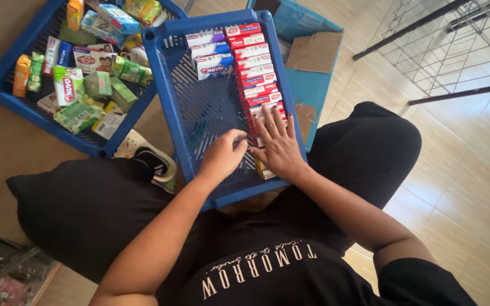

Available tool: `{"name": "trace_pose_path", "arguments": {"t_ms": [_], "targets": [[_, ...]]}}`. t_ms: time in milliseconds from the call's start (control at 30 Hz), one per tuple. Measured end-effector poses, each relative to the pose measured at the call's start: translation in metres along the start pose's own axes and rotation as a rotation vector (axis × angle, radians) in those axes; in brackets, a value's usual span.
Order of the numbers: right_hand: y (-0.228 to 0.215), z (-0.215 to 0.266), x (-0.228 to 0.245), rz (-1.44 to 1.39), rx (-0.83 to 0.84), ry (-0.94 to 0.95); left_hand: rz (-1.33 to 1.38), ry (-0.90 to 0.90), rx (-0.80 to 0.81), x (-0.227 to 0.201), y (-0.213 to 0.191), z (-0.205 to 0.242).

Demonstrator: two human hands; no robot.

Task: The person sits on the floor and organizes small packaged items from one blue basket into another, arranging them by type and color. The person handles multiple boxes and packets, placing them neatly in rows within the second basket.

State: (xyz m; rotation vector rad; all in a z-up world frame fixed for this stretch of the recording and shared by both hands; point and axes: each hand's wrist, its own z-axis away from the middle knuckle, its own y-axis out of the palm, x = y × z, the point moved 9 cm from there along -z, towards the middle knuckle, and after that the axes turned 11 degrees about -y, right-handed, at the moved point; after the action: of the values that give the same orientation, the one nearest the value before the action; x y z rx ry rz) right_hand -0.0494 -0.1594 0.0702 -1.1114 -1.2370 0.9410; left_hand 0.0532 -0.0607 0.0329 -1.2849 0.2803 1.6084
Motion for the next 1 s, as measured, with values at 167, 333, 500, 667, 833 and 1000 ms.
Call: {"name": "trace_pose_path", "arguments": {"t_ms": [167,333,500,667,833,1000], "targets": [[0.000,-0.002,0.003,0.022,-0.023,-0.002,-0.058,-0.020,0.030,-0.003,-0.002,0.002],[0.006,-0.005,0.004,0.073,-0.016,-0.007,-0.121,-0.057,0.072,-0.008,-0.001,0.006],[0.003,-0.009,0.008,-0.009,-0.017,-0.024,-0.136,-0.068,0.064,-0.008,-0.005,0.009],[-0.016,-0.023,-0.009,-0.186,-0.096,0.037,-0.114,-0.049,0.028,-0.003,-0.010,0.005],[-0.016,-0.068,-0.029,-0.054,-0.148,0.074,-0.151,-0.015,-0.033,-0.013,-0.019,0.005],[0.006,-0.091,-0.035,0.003,-0.104,0.103,-0.174,0.127,-0.242,-0.036,-0.068,0.006]]}}
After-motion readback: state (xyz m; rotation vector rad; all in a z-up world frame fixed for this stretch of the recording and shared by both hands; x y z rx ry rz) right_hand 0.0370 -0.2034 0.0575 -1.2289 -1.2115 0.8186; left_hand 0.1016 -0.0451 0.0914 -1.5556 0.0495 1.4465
